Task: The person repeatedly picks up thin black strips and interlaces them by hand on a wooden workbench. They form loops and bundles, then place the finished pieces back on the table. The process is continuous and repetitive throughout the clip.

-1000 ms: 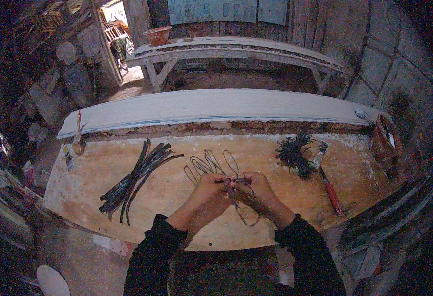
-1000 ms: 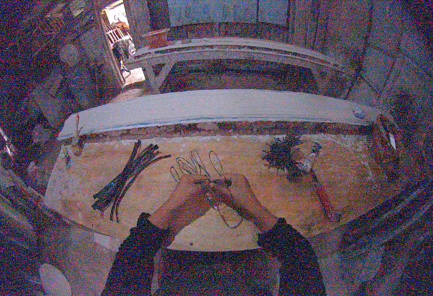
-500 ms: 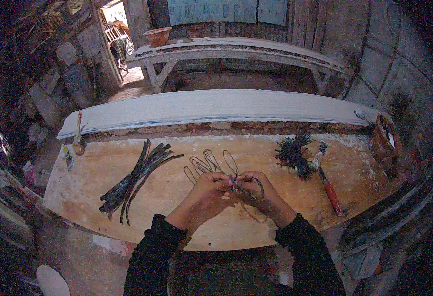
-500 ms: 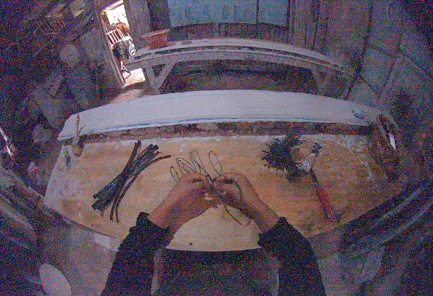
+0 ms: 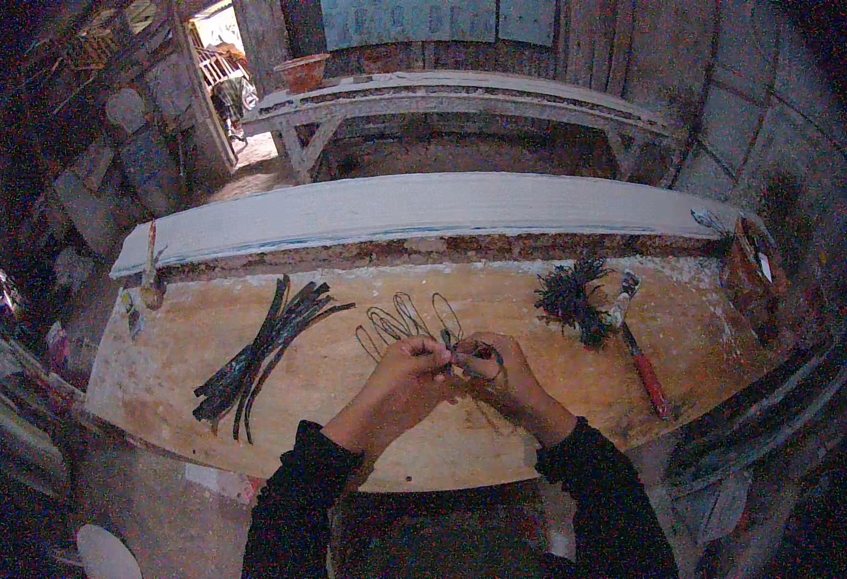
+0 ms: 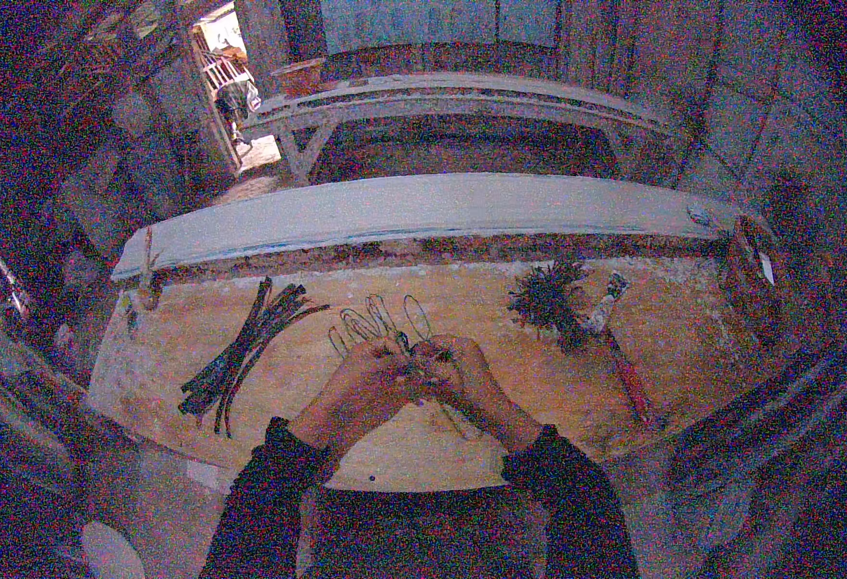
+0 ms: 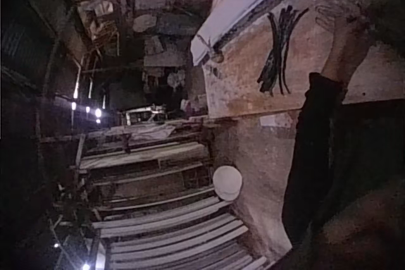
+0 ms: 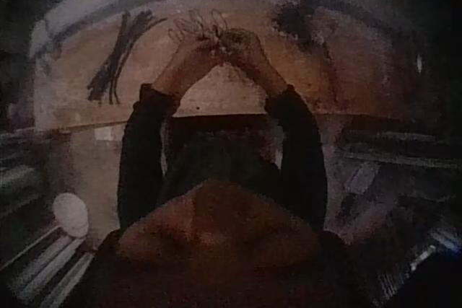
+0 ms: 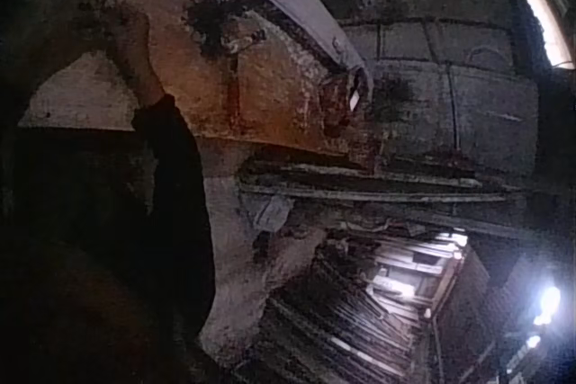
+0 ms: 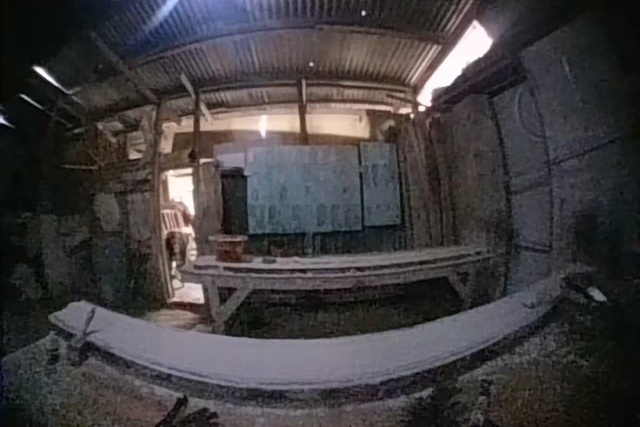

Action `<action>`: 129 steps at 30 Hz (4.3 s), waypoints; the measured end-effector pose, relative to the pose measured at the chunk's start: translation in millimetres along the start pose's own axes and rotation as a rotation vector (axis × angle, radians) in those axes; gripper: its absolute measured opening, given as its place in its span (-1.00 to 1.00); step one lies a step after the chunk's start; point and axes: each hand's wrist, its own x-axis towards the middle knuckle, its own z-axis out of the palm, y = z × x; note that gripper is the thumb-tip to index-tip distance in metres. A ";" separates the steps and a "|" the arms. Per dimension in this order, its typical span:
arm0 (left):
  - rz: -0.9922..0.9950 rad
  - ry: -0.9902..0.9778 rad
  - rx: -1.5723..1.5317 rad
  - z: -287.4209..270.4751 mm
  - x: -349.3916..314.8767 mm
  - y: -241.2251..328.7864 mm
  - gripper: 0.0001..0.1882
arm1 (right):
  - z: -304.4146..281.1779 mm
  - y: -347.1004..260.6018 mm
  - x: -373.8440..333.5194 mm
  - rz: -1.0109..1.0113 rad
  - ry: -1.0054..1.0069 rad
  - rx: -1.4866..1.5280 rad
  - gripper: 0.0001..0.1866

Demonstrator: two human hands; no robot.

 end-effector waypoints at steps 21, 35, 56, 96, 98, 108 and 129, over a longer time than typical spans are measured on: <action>-0.038 0.121 0.193 15.6 -6.6 4.3 -0.91 | -10.7 -0.7 8.8 0.231 0.042 0.047 -0.91; 0.074 0.045 0.821 -7.8 4.6 20.8 -0.94 | 0.3 -7.5 6.5 0.152 -0.056 0.434 -0.77; 0.055 -0.046 1.061 -25.2 20.8 7.4 -0.92 | -77.2 4.1 26.8 -0.034 0.265 0.412 -0.95; -0.281 -0.102 -0.181 -13.9 1.7 -3.9 -0.84 | -1.9 -0.7 -4.2 -1.070 0.103 -0.817 -0.60; -0.241 -0.085 -0.224 -24.2 12.9 -13.0 -0.84 | -1.3 2.8 -3.6 -1.045 0.096 -0.773 -0.64; -0.060 0.161 -0.166 36.5 -12.7 4.1 -0.93 | 8.1 26.4 3.6 -0.534 0.198 -0.481 -0.84; 0.062 0.330 -0.083 39.7 -10.3 -1.6 -0.89 | -4.2 48.2 17.7 0.244 -0.094 0.675 -0.78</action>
